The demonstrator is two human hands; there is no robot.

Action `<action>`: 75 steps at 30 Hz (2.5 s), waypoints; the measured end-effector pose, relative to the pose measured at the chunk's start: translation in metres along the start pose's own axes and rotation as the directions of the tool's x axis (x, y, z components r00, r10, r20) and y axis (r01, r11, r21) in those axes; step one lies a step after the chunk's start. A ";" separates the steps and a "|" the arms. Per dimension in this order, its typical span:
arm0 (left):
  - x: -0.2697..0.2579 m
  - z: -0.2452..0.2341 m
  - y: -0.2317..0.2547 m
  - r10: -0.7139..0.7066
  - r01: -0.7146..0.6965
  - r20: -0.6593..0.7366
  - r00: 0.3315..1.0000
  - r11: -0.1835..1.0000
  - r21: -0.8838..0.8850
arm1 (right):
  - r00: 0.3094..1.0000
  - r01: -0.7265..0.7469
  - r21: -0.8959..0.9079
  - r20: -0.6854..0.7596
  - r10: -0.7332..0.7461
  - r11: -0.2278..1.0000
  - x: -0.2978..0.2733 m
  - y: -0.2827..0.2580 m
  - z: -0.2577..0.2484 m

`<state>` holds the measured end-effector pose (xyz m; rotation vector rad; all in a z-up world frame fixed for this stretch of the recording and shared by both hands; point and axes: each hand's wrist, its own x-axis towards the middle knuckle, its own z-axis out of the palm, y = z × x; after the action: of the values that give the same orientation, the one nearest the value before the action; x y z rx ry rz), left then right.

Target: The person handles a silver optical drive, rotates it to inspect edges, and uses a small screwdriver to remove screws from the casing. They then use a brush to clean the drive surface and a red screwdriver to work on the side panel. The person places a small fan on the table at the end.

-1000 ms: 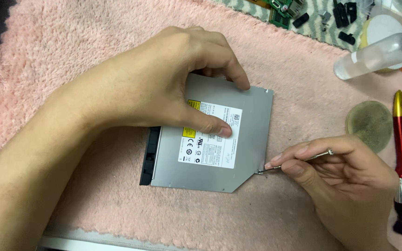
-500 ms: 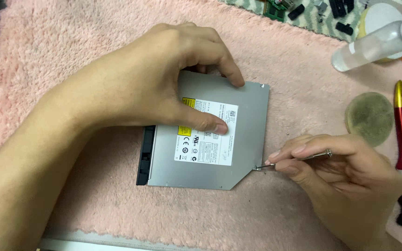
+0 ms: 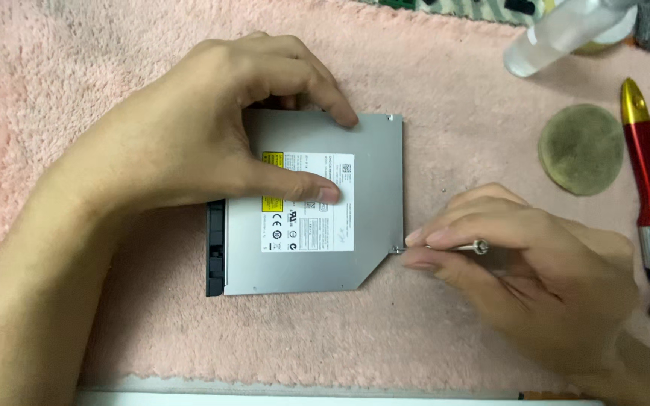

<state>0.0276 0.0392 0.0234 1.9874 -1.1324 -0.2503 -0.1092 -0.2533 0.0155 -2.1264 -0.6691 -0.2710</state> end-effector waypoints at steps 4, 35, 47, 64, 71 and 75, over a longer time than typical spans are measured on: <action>0.000 -0.001 0.003 -0.018 0.019 0.016 1.000 1.000 -0.016 | 0.998 0.020 -0.105 0.065 -0.014 0.994 0.014 -0.018 -0.006; -0.002 0.005 -0.008 -0.031 0.030 -0.031 0.999 0.999 -0.022 | 0.615 0.517 -0.518 0.778 0.125 0.682 0.068 -0.018 -0.028; -0.001 0.006 -0.011 -0.014 0.014 -0.025 1.000 1.000 -0.001 | 0.370 0.563 -0.455 0.885 0.282 0.690 0.065 -0.021 -0.041; 0.000 0.006 -0.009 -0.069 0.069 -0.022 0.997 0.998 -0.011 | 0.501 0.403 -0.495 0.823 0.267 0.770 0.060 -0.012 -0.049; -0.002 0.006 -0.012 -0.088 0.088 -0.014 0.996 0.996 -0.015 | 0.921 -0.322 -0.170 0.171 0.350 0.931 0.038 -0.013 -0.082; 0.000 0.006 -0.010 -0.082 0.082 -0.023 0.996 0.997 0.001 | 0.884 -0.443 0.185 -0.071 0.462 0.877 0.017 0.022 -0.079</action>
<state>0.0307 0.0385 0.0121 2.0363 -1.0383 -0.2677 -0.0798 -0.3203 0.0550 -2.0219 -0.1060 -0.0717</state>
